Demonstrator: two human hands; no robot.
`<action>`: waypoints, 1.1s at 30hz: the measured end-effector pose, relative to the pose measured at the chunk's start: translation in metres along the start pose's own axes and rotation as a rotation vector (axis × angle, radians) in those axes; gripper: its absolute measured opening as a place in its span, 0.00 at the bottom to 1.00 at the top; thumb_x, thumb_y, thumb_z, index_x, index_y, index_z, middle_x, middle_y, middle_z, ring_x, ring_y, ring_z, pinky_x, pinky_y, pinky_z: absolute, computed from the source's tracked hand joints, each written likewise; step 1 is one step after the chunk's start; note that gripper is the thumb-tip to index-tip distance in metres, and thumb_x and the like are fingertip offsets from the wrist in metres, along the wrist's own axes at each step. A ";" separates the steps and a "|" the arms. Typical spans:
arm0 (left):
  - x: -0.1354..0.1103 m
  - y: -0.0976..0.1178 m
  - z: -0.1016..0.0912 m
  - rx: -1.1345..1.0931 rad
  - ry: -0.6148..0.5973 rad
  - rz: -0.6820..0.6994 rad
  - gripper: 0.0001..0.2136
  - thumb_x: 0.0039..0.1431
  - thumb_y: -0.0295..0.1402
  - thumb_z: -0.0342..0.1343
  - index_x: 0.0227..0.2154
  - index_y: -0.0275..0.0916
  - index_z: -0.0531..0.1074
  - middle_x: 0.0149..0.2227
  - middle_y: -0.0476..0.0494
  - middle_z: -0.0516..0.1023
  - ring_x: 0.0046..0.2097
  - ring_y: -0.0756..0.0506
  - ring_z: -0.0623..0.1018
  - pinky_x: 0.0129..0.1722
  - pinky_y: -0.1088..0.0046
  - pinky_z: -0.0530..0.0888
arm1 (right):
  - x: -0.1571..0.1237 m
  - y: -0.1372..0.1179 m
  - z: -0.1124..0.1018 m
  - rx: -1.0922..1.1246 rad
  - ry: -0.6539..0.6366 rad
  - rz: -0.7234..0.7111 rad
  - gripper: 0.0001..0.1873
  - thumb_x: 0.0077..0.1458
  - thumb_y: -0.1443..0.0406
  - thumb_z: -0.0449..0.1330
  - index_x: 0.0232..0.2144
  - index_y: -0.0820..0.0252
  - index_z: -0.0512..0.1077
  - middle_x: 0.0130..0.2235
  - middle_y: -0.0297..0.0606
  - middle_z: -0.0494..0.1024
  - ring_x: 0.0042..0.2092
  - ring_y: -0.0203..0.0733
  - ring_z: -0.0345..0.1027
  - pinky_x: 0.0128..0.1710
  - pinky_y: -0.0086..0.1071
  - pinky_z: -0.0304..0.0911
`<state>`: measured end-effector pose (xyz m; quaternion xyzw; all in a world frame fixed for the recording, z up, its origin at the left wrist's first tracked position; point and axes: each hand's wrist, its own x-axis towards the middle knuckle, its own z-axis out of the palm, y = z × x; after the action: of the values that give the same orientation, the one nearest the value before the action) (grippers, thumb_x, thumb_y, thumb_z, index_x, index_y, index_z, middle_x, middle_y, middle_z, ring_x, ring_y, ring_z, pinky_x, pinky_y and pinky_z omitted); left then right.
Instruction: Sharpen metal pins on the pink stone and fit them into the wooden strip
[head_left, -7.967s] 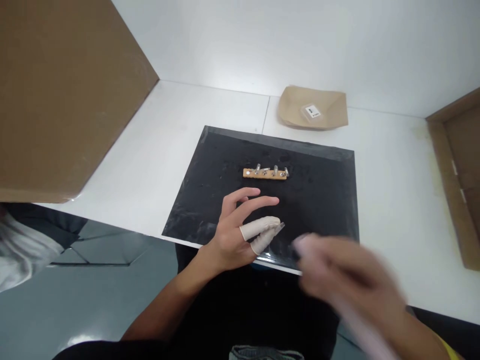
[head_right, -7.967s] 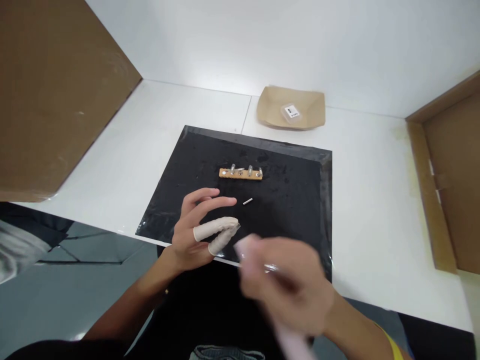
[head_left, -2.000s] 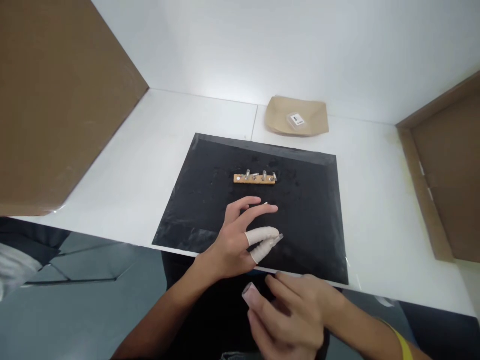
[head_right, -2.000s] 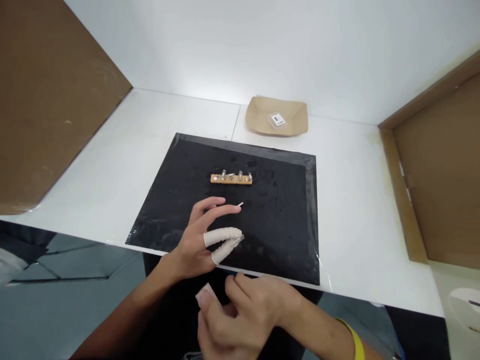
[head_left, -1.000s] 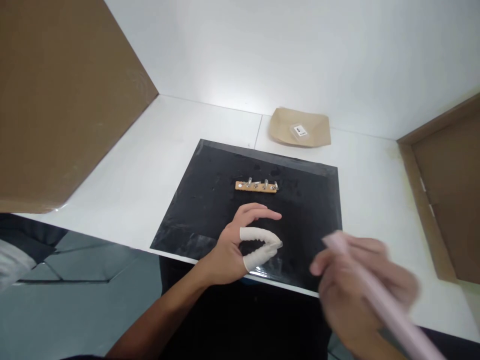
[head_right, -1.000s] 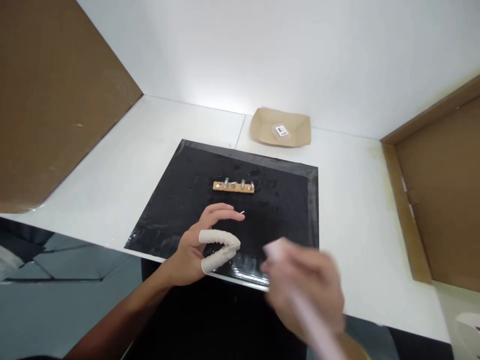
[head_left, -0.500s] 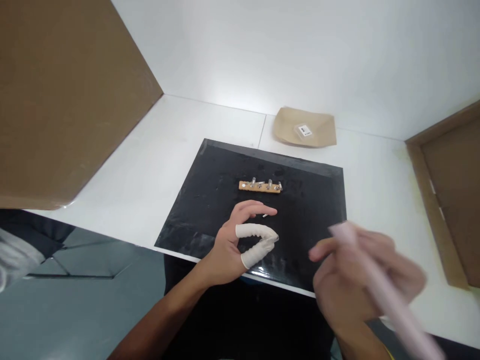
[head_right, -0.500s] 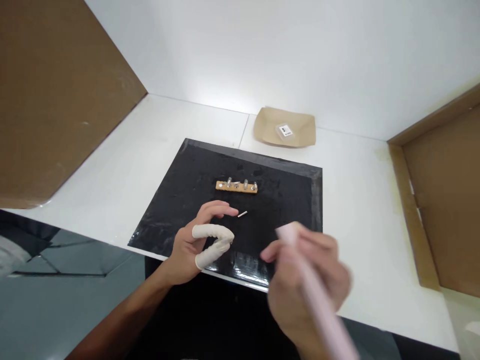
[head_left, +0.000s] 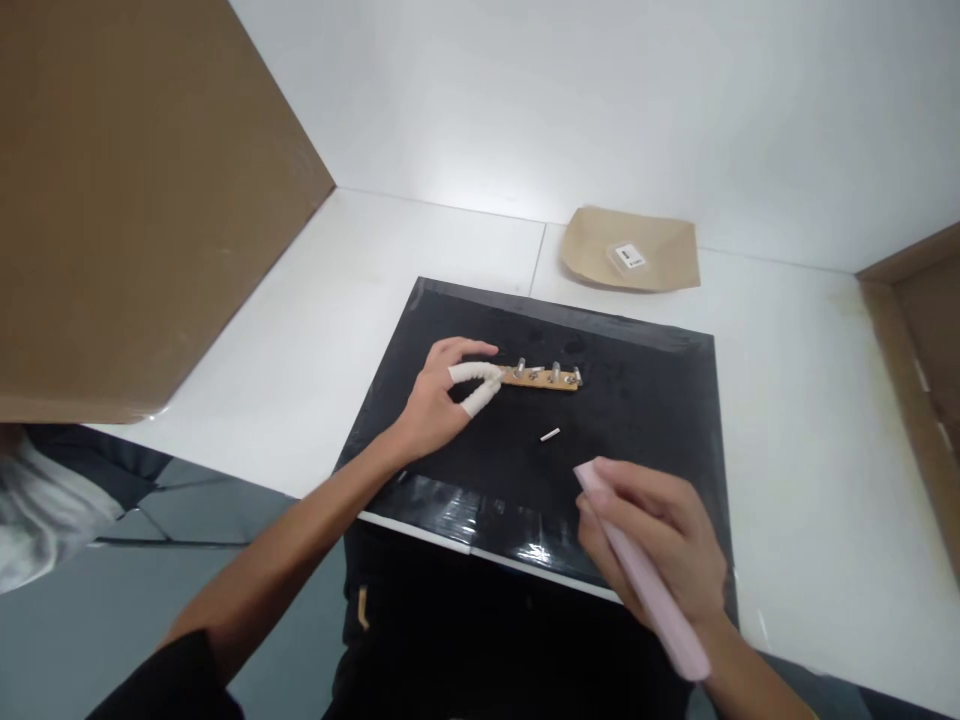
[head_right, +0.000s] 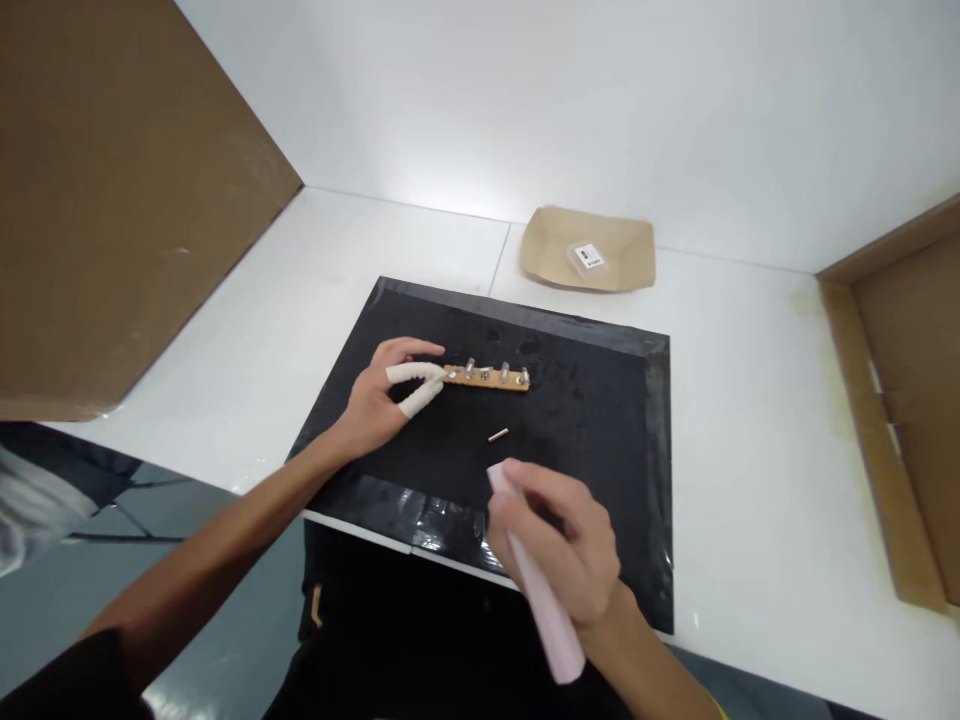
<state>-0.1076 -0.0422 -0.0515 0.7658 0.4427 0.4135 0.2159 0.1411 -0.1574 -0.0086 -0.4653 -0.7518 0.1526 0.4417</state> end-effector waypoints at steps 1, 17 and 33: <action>0.007 -0.009 -0.001 0.021 -0.050 0.010 0.04 0.66 0.32 0.62 0.39 0.42 0.82 0.53 0.40 0.81 0.57 0.39 0.74 0.61 0.52 0.70 | 0.002 0.001 0.002 -0.029 0.034 -0.022 0.13 0.58 0.71 0.67 0.45 0.53 0.79 0.43 0.40 0.83 0.37 0.41 0.80 0.35 0.30 0.79; 0.022 -0.017 0.002 0.250 -0.302 -0.113 0.03 0.66 0.33 0.63 0.40 0.44 0.82 0.60 0.43 0.78 0.65 0.36 0.68 0.63 0.48 0.58 | -0.021 0.011 0.043 -0.019 0.020 -0.190 0.12 0.57 0.77 0.65 0.42 0.63 0.77 0.43 0.47 0.81 0.35 0.37 0.80 0.33 0.25 0.77; 0.019 -0.018 -0.020 0.197 -0.397 -0.140 0.28 0.61 0.35 0.67 0.64 0.50 0.68 0.71 0.39 0.65 0.71 0.31 0.60 0.68 0.38 0.56 | -0.044 0.017 0.038 0.043 -0.004 -0.124 0.14 0.57 0.79 0.65 0.44 0.63 0.75 0.45 0.47 0.79 0.34 0.35 0.79 0.33 0.26 0.77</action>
<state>-0.1278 -0.0172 -0.0444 0.8168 0.4820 0.1936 0.2512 0.1284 -0.1785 -0.0642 -0.4079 -0.7767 0.1420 0.4585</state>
